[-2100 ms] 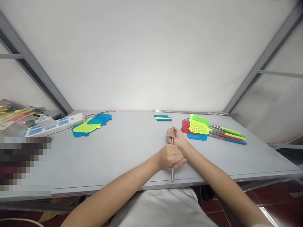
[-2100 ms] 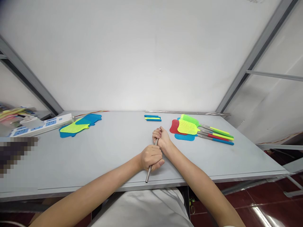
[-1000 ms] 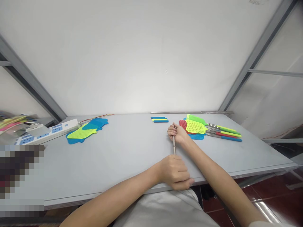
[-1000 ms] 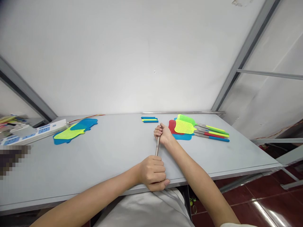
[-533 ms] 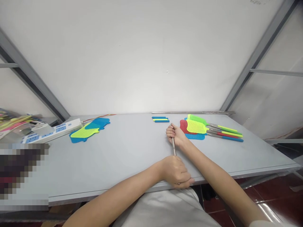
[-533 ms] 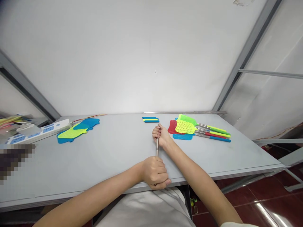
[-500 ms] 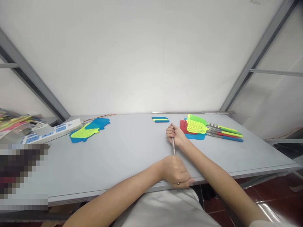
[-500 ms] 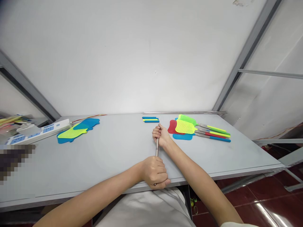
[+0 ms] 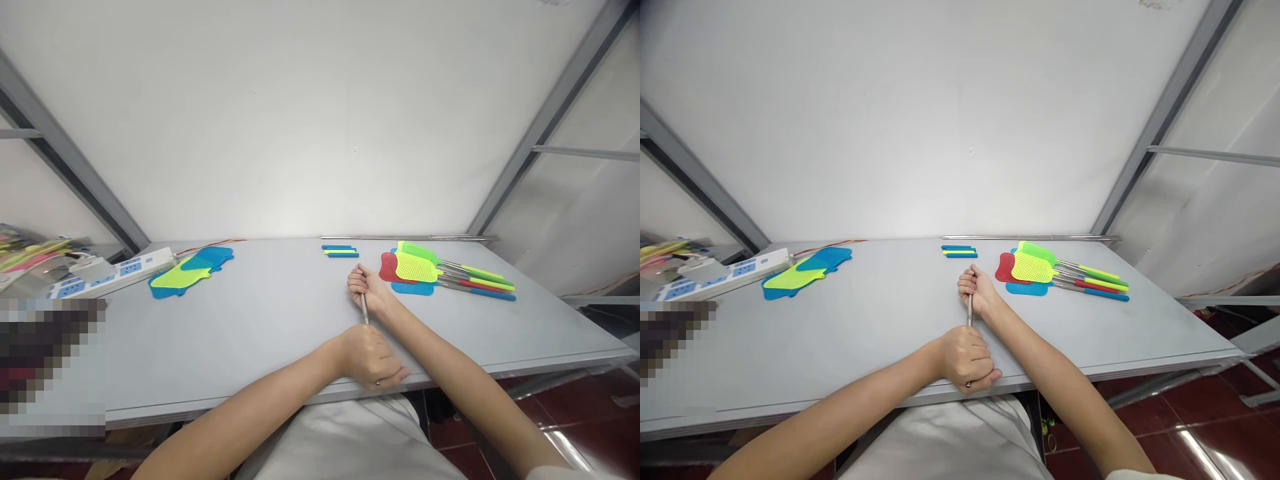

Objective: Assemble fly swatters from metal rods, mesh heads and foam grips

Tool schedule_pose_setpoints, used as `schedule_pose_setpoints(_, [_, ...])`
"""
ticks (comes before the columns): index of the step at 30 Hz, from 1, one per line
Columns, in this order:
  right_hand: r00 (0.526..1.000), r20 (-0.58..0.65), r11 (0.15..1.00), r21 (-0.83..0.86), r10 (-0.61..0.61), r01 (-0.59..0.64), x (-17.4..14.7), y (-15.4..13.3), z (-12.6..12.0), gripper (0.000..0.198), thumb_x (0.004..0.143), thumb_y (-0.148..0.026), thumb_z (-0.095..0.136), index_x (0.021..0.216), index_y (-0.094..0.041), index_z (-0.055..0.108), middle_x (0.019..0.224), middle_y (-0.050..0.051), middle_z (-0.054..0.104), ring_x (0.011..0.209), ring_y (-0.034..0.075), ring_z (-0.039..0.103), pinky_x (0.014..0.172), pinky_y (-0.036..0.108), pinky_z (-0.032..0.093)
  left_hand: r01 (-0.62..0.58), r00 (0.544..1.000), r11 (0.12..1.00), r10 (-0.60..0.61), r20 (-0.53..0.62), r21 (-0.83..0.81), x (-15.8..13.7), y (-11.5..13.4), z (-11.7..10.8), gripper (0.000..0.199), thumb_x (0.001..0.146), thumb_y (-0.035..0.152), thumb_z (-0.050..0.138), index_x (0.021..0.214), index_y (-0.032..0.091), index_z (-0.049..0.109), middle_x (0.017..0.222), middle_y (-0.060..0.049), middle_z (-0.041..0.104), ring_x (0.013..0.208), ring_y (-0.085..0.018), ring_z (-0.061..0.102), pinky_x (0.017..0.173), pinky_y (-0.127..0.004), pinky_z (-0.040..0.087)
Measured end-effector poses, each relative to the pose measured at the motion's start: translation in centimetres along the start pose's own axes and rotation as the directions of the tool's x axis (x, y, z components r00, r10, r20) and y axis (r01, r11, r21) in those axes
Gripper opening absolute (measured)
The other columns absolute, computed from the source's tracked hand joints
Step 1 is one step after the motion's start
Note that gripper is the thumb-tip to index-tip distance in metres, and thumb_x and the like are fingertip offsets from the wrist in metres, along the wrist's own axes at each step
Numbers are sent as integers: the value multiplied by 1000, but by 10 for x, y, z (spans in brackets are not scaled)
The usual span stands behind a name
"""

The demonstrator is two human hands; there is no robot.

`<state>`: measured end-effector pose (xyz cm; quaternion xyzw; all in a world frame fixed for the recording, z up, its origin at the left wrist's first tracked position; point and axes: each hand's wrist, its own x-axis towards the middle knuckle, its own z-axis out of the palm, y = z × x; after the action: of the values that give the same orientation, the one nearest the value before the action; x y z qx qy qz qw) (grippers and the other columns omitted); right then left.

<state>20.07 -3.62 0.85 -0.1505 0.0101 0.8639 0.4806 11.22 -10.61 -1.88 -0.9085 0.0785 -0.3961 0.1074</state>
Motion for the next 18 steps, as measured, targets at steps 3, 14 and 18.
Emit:
schedule_pose_setpoints(3, [1000,2,1000,0,7,-7,0,1,0,31,89,-30,28,60,-19,26,44,-10,18,29,3,19,27,13,16,18,999,1000,-18,-43,7,0,0,0,36,76,24,44,41,18,34,33,6,37,32,-7,38,36,-23,26])
schedule_pose_setpoints(14, [1000,29,1000,-12,2,-2,-2,2,1,31,89,-30,29,60,-18,27,44,-9,16,30,3,19,27,13,16,-13,997,1000,12,-82,-14,-1,-3,1,36,74,23,46,40,17,36,32,5,38,32,-7,36,36,-23,25])
schedule_pose_setpoints(18, [999,35,1000,-21,8,-8,-3,4,4,31,89,-30,29,60,-18,27,44,-9,17,30,3,18,27,13,16,1,998,1000,-1,-64,-1,-3,-3,2,36,75,24,46,41,18,36,33,5,39,32,-7,36,37,-23,26])
